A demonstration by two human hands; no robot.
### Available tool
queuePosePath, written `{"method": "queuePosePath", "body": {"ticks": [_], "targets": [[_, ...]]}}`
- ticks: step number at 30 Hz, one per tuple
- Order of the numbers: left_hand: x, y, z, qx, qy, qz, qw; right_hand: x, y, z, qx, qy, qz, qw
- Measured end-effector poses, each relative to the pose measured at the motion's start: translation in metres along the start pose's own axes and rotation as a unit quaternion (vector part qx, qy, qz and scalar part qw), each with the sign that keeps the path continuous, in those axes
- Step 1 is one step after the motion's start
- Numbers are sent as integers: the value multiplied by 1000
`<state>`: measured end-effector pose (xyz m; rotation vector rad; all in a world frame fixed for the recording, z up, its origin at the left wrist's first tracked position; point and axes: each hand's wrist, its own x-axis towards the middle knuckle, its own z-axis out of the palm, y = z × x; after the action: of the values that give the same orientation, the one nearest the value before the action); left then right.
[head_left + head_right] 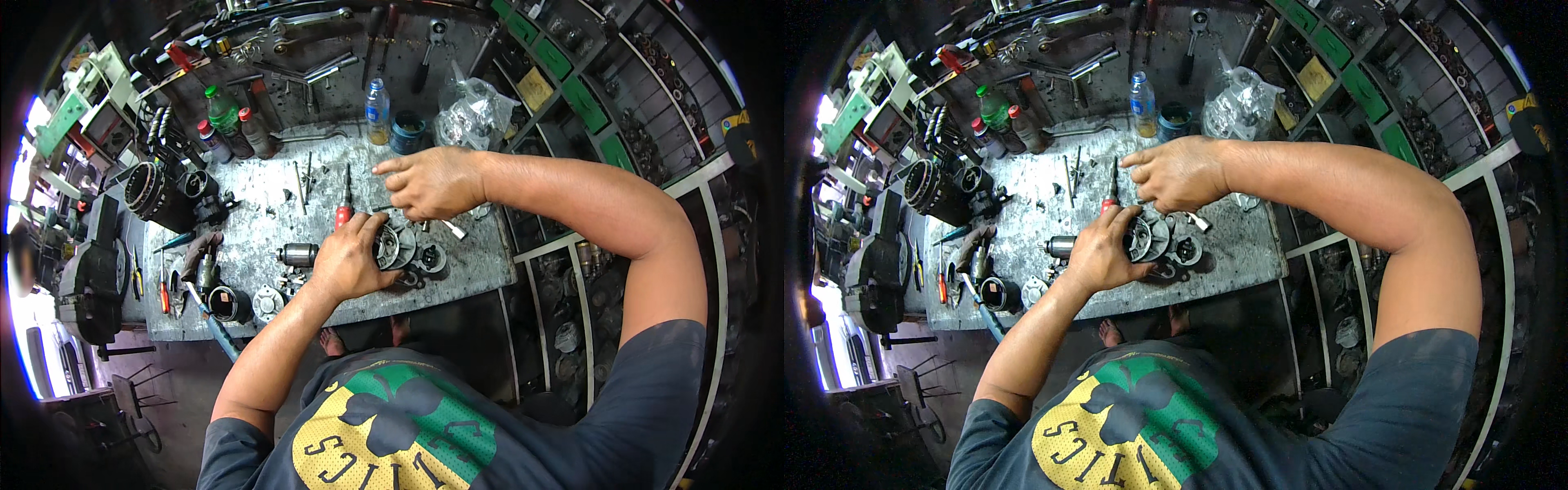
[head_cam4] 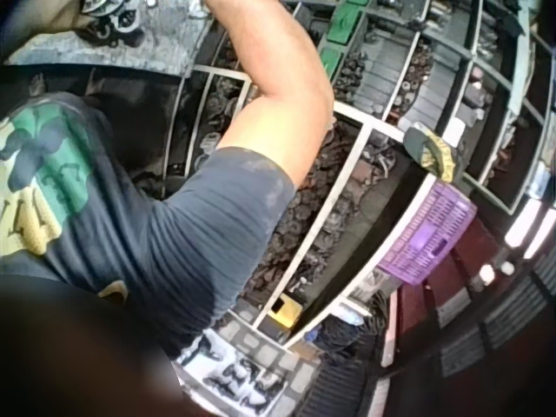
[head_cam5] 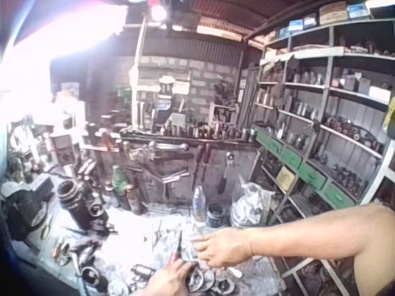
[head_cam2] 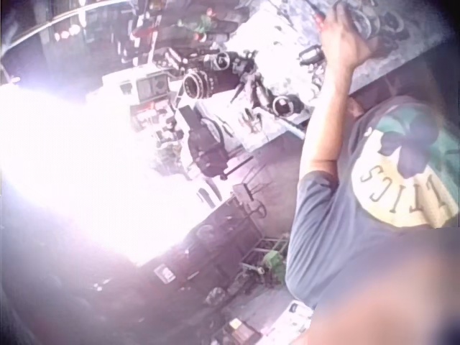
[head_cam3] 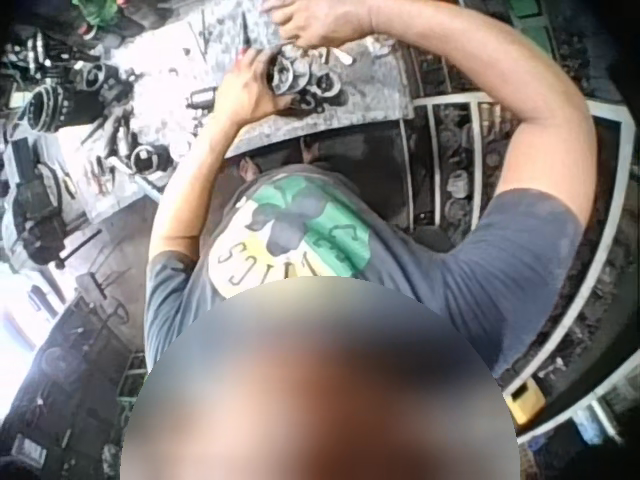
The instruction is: The person assembles small mechanical components on a cluttered workbench. They pick up and fit several metal parts together, then retrieve a small bag of parts from a shelf and return to the workbench to continue assembly.
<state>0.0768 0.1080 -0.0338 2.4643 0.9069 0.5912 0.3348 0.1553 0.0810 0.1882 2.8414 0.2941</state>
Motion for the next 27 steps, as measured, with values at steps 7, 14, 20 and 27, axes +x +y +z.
{"method": "queuePosePath", "body": {"ticks": [7,14,20,27], "targets": [[0,3,3,-7,4,-23,1000,11,-25,8,81,-43,232,968],[-4,5,4,13,26,-33,999,54,-75,-5,135,10,670,730],[-2,4,-1,-7,-2,-34,999,16,-63,-21,225,-30,549,804],[-5,1,3,-19,31,-15,999,-8,-52,-2,78,51,303,949]]}}
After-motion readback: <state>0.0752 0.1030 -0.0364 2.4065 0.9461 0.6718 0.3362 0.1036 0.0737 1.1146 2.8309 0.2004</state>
